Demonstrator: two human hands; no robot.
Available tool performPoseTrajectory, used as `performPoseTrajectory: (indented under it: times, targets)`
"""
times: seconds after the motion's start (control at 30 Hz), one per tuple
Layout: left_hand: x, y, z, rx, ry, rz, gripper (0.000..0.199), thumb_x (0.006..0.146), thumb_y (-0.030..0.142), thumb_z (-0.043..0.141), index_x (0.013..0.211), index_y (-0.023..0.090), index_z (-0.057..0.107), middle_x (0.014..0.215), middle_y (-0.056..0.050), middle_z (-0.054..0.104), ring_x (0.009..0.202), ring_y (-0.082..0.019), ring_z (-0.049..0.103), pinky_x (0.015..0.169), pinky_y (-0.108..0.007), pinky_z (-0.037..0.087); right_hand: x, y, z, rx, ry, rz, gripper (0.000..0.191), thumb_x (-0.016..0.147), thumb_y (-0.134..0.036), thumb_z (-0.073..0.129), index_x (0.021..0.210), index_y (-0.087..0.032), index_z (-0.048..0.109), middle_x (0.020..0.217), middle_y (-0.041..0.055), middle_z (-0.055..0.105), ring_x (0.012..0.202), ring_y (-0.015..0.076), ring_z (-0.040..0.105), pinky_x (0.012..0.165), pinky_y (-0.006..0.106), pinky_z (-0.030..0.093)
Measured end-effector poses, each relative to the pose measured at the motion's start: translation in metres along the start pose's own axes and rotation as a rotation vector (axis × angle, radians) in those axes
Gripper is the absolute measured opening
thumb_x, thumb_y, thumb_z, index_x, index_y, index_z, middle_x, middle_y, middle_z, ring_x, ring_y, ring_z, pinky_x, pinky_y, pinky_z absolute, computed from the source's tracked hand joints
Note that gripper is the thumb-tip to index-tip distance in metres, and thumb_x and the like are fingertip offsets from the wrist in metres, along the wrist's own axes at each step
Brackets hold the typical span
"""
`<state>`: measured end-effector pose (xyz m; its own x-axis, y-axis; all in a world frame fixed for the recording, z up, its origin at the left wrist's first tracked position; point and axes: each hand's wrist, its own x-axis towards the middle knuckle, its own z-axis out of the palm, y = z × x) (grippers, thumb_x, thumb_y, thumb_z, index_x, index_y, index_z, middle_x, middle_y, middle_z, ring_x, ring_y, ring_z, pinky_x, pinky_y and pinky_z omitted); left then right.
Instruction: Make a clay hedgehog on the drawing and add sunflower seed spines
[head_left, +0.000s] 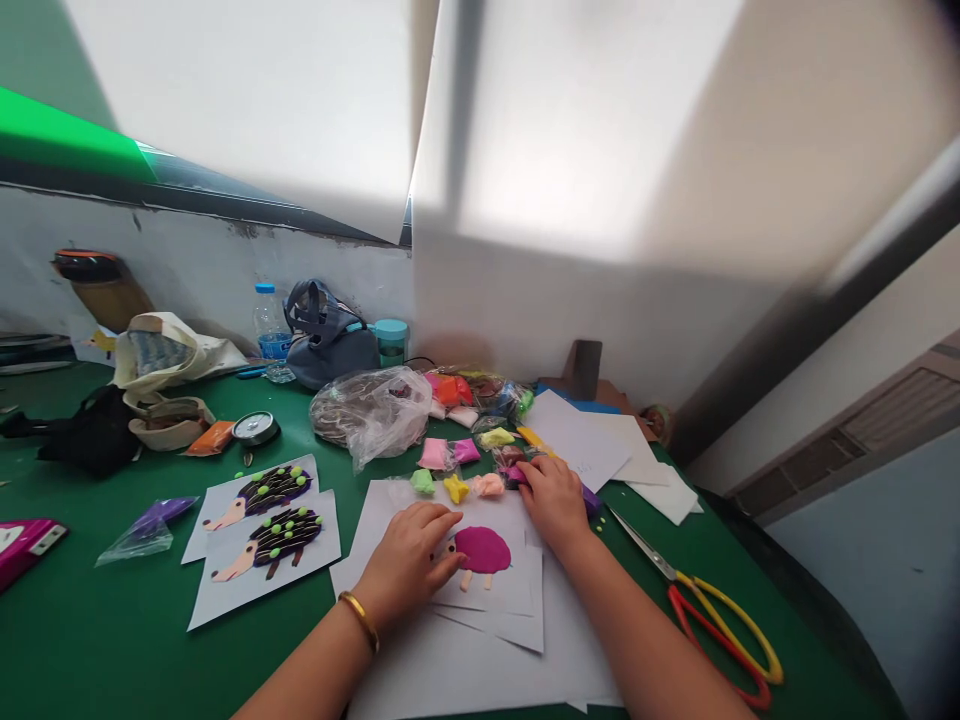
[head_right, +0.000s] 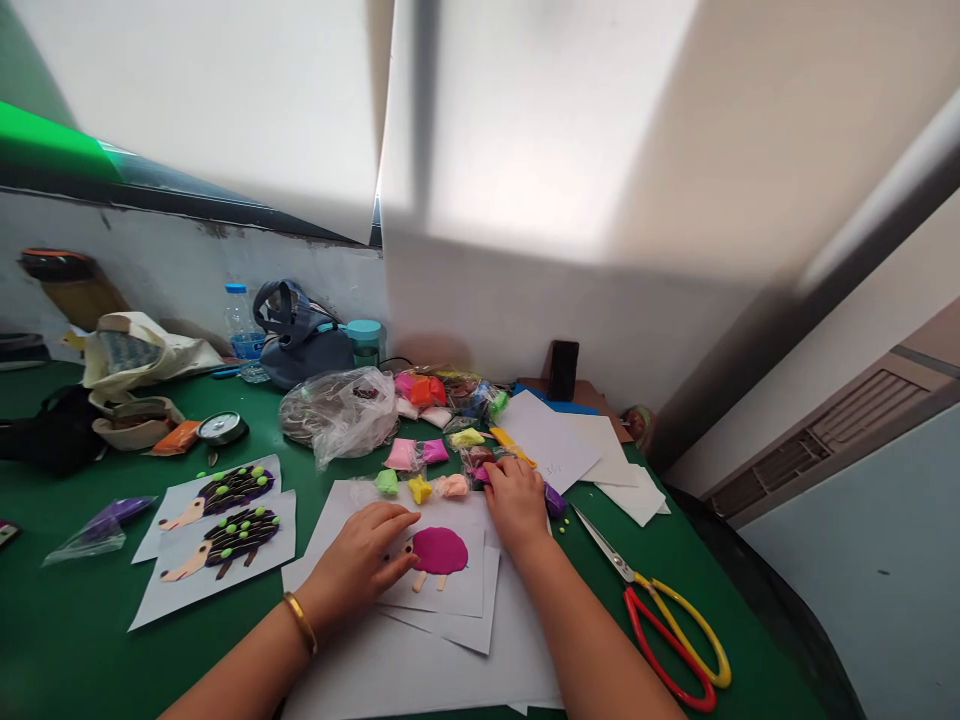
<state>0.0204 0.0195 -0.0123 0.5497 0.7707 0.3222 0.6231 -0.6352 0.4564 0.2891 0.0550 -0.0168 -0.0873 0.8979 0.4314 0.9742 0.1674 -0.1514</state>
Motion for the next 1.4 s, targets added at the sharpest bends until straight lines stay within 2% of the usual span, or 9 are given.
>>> performPoseTrajectory:
  times: [0.2, 0.3, 0.4, 0.57, 0.7, 0.8, 0.97, 1.1, 1.4]
  targets:
    - [0.002, 0.001, -0.001, -0.036, 0.119, 0.005, 0.025, 0.091, 0.031, 0.057, 0.112, 0.023, 0.067, 0.111, -0.010, 0.067, 0.103, -0.027, 0.060, 0.091, -0.043, 0.048, -0.007, 0.004, -0.013, 0.214, 0.101, 0.029, 0.025, 0.096, -0.028, 0.047, 0.108, -0.021, 0.067, 0.117, 0.0099, 0.064, 0.111, 0.0269, 0.054, 0.095, 0.043, 0.043]
    - [0.003, 0.007, 0.003, -0.131, 0.172, -0.023, 0.023, 0.092, 0.032, 0.055, 0.108, 0.022, 0.068, 0.108, -0.009, 0.068, 0.101, -0.025, 0.061, 0.091, -0.041, 0.048, -0.022, -0.012, -0.021, 0.518, 0.103, -0.020, 0.029, 0.100, -0.031, 0.039, 0.117, -0.020, 0.059, 0.125, 0.0096, 0.062, 0.113, 0.0236, 0.058, 0.095, 0.039, 0.047]
    - [0.003, 0.018, 0.007, -0.316, 0.173, -0.121, 0.026, 0.093, 0.036, 0.055, 0.112, 0.022, 0.066, 0.104, -0.007, 0.070, 0.096, -0.023, 0.063, 0.087, -0.037, 0.050, -0.038, -0.035, -0.023, 0.634, 0.066, -0.148, 0.026, 0.099, -0.030, 0.042, 0.118, -0.021, 0.056, 0.118, 0.0092, 0.065, 0.109, 0.0229, 0.060, 0.093, 0.038, 0.049]
    - [0.005, 0.031, 0.010, -0.623, 0.153, -0.232, 0.040, 0.088, 0.043, 0.061, 0.122, 0.022, 0.062, 0.109, -0.008, 0.069, 0.086, -0.020, 0.063, 0.066, -0.028, 0.050, -0.048, -0.058, -0.022, 0.632, 0.074, -0.298, 0.028, 0.095, -0.034, 0.050, 0.120, -0.022, 0.056, 0.112, 0.0110, 0.064, 0.104, 0.0254, 0.060, 0.090, 0.041, 0.051]
    - [0.004, 0.030, 0.010, -0.690, 0.113, -0.185, 0.050, 0.084, 0.047, 0.065, 0.128, 0.023, 0.058, 0.116, -0.009, 0.067, 0.090, -0.021, 0.063, 0.075, -0.031, 0.053, -0.047, -0.059, -0.025, 0.604, 0.057, -0.362, 0.049, 0.100, -0.048, 0.039, 0.140, -0.022, 0.046, 0.115, 0.0132, 0.059, 0.107, 0.0269, 0.056, 0.091, 0.044, 0.050]
    - [0.003, 0.029, 0.010, -0.716, 0.120, -0.135, 0.046, 0.090, 0.051, 0.055, 0.125, 0.021, 0.060, 0.117, -0.010, 0.066, 0.100, -0.024, 0.062, 0.089, -0.037, 0.051, -0.047, -0.058, -0.025, 0.614, 0.058, -0.345, 0.056, 0.099, -0.056, 0.031, 0.141, -0.022, 0.047, 0.108, 0.0118, 0.059, 0.101, 0.0264, 0.056, 0.086, 0.043, 0.051]
    - [0.005, 0.029, 0.012, -0.827, 0.120, -0.253, 0.033, 0.089, 0.045, 0.058, 0.105, 0.018, 0.066, 0.103, -0.009, 0.069, 0.094, -0.024, 0.065, 0.085, -0.037, 0.053, -0.050, -0.061, -0.025, 0.624, 0.041, -0.288, 0.039, 0.096, -0.049, 0.047, 0.122, -0.023, 0.060, 0.106, 0.0105, 0.057, 0.098, 0.0257, 0.056, 0.083, 0.040, 0.051]
    - [0.008, 0.030, 0.013, -0.988, 0.120, -0.328, 0.034, 0.083, 0.042, 0.064, 0.106, 0.018, 0.064, 0.104, -0.009, 0.069, 0.094, -0.024, 0.066, 0.084, -0.037, 0.055, -0.050, -0.060, -0.022, 0.661, 0.049, -0.272, 0.026, 0.095, -0.036, 0.051, 0.115, -0.021, 0.059, 0.112, 0.0115, 0.058, 0.106, 0.0263, 0.056, 0.091, 0.042, 0.050]
    - [0.009, 0.028, 0.019, -0.806, 0.195, -0.409, 0.017, 0.078, 0.033, 0.060, 0.087, 0.018, 0.065, 0.084, -0.003, 0.068, 0.077, -0.019, 0.064, 0.071, -0.031, 0.053, -0.051, -0.057, -0.016, 0.564, 0.059, -0.327, 0.041, 0.095, -0.047, 0.051, 0.127, -0.022, 0.055, 0.111, 0.0124, 0.063, 0.102, 0.0276, 0.058, 0.087, 0.043, 0.051]
